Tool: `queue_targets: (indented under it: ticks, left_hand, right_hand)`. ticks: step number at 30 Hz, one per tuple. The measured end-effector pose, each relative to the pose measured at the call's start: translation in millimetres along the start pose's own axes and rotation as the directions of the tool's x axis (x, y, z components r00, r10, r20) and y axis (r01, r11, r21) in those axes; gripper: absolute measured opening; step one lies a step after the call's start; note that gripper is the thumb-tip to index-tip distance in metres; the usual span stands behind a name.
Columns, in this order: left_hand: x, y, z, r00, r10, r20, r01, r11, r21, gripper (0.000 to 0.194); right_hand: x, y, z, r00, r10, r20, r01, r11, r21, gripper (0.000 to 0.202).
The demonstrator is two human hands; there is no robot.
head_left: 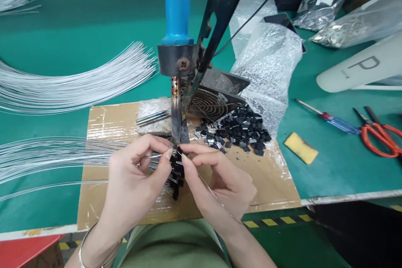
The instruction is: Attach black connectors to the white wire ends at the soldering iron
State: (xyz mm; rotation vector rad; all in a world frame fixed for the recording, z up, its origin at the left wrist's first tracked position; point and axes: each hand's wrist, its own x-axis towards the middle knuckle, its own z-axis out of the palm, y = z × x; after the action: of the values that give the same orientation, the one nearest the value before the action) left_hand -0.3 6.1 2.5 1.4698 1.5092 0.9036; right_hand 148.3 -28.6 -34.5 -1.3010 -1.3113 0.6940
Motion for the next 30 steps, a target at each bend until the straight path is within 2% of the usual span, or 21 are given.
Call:
queue_targets:
  ticks: [12,18,23,25,27,28,30]
  left_hand:
    - [1.6,-0.5,1.1,1.0,0.003,-0.003,-0.003,1.0,0.004,0.014]
    - [3.2,-2.6,1.4,0.999,-0.014,0.033,0.015,1.0,-0.01,0.013]
    - [-1.2,-11.9,-1.7,0.999,0.003,0.043,-0.006,0.998,0.06,0.011]
    - [-3.2,-17.3,-4.1,0.998,0.048,0.035,-0.052,0.988,0.145,0.01]
    - [-6.2,-22.0,-7.6,0.991,0.127,0.04,-0.133,0.961,0.241,0.007]
    - [-8.2,-23.7,-10.2,0.984,0.169,0.049,-0.176,0.943,0.283,0.006]
    - [-12.2,-25.6,-18.0,0.971,0.236,0.046,-0.238,0.911,0.338,0.01]
  right_hand:
    - [-1.6,2.2,1.1,1.0,-0.017,-0.013,0.018,1.0,0.025,0.019]
    - [-2.1,2.3,1.5,1.0,0.014,-0.004,-0.013,0.999,0.036,0.019]
    - [-4.9,4.4,1.1,0.998,0.058,0.006,-0.058,0.995,0.086,0.018]
    - [-4.8,8.6,-2.9,0.99,0.115,-0.086,-0.107,0.989,0.101,0.013]
    - [-3.6,16.2,-11.5,0.955,0.19,-0.23,-0.168,0.979,0.114,0.006]
    - [-2.8,21.5,-17.5,0.93,0.224,-0.291,-0.196,0.973,0.123,0.009]
    - [-1.4,34.3,-31.9,0.9,0.262,-0.348,-0.21,0.961,0.18,0.026]
